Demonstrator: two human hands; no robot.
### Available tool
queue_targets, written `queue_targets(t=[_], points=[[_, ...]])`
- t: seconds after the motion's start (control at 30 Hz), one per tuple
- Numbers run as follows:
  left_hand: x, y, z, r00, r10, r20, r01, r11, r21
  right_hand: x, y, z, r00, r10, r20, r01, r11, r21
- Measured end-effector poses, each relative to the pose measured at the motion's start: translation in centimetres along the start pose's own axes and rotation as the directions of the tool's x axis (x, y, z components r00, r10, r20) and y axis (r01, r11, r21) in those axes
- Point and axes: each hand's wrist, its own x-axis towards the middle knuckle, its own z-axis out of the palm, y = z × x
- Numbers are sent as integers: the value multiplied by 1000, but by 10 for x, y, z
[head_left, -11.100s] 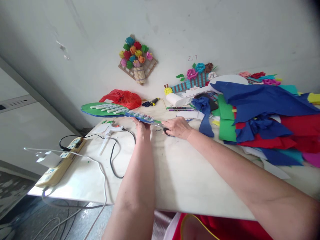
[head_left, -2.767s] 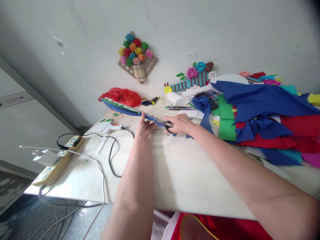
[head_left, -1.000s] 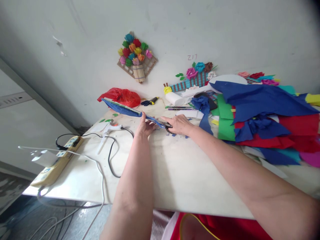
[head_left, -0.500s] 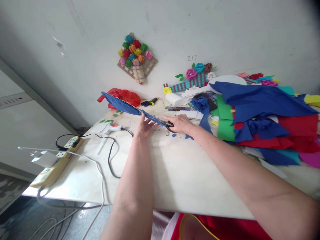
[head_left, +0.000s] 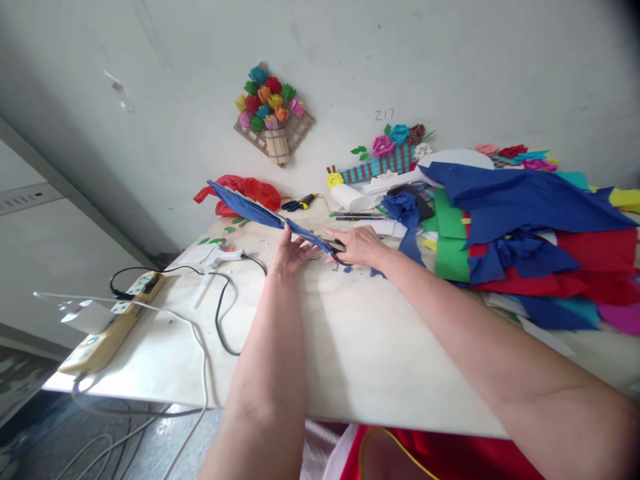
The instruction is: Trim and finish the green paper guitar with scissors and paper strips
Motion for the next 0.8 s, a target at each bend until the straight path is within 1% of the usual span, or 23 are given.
queue_targets(t=[0.17, 0.43, 0.6, 0.8], points=[[-1, 0, 2, 999, 24, -22, -24, 1000, -17, 1, 1, 1, 1000, 0, -5, 0, 1000, 11], [-1, 0, 3, 997, -3, -73, -3, 997, -79, 2, 3, 2, 1000, 17, -1, -17, 999, 45], [2, 0, -1, 998, -12, -65, 9, 999, -40, 3, 4, 4, 1000, 21, -13, -20, 999, 47], [5, -1, -4, 998, -26, -57, 25, 999, -22, 1, 3, 2, 1000, 1, -4, -1, 1000, 4]])
